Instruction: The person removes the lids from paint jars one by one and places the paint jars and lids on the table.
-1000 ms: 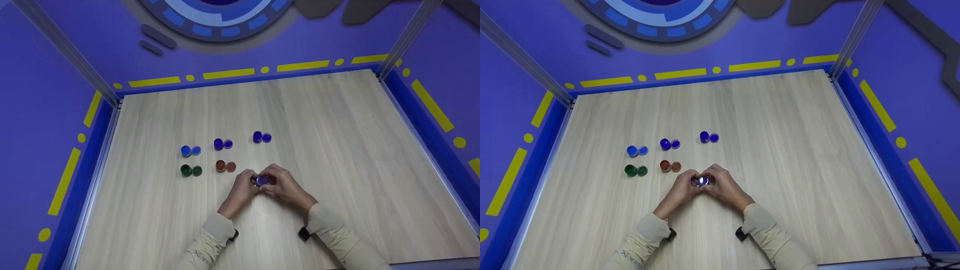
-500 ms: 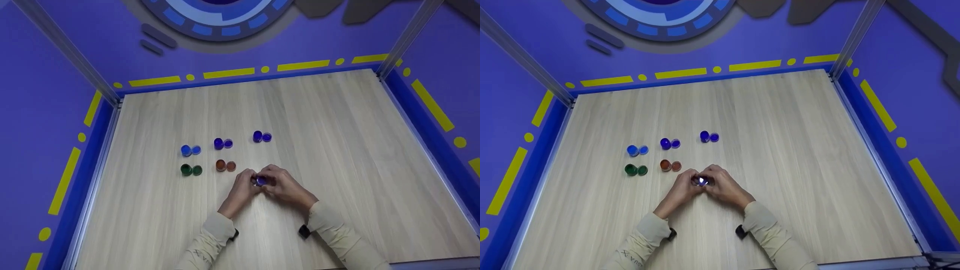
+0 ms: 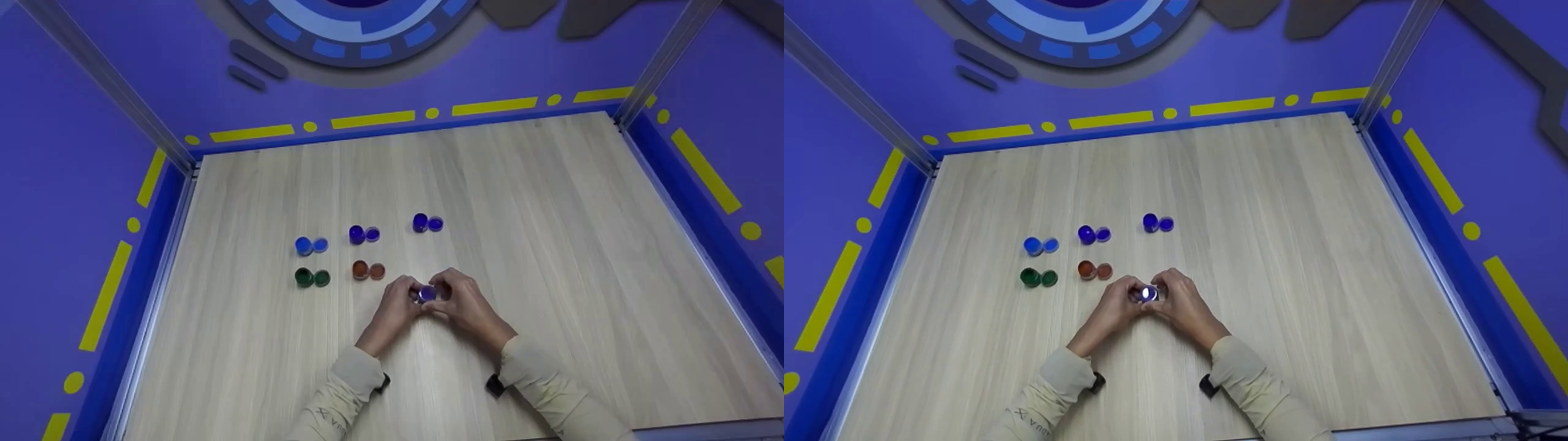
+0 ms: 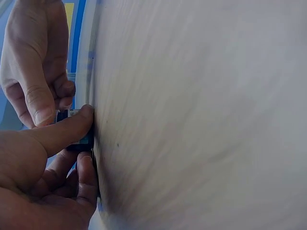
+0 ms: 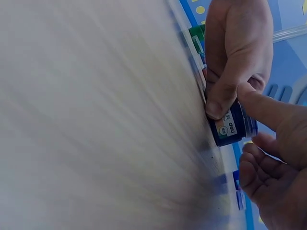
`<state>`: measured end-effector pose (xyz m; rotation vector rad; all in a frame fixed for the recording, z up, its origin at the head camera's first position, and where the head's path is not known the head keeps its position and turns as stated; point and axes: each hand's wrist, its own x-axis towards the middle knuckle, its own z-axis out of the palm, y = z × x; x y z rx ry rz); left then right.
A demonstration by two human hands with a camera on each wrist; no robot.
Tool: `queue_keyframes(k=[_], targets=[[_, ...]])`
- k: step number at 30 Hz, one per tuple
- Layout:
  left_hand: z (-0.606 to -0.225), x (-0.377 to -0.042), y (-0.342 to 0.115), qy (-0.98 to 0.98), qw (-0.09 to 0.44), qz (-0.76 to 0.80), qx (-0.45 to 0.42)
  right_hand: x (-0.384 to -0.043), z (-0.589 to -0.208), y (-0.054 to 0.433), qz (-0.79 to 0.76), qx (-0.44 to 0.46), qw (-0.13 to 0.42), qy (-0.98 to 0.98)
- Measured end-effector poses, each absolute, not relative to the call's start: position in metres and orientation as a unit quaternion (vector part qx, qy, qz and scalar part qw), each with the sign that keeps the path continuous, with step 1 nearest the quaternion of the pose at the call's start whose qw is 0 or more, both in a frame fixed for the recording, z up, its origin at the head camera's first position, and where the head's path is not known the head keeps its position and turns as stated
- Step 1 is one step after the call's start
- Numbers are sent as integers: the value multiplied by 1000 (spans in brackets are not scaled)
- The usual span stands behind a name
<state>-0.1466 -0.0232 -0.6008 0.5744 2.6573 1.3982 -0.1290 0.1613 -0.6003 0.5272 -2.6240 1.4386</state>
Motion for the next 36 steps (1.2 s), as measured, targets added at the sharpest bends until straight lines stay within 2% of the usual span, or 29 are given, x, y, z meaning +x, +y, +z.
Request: queue_keyframes(k=[4,18,24,36], targets=[[-600,-147,-23,871,49,453,182,-129,-598,158,470,175,39,-864],[-600,-146,-21,876,39,443,186,-134,-595,167,488,275,31,-828],[-596,-146,-19,875,61,449,169,-135,-586,170,519,259,29,-814],[-589,-145,-18,883,69,434,163,-140,-579,191,553,201,49,-807]])
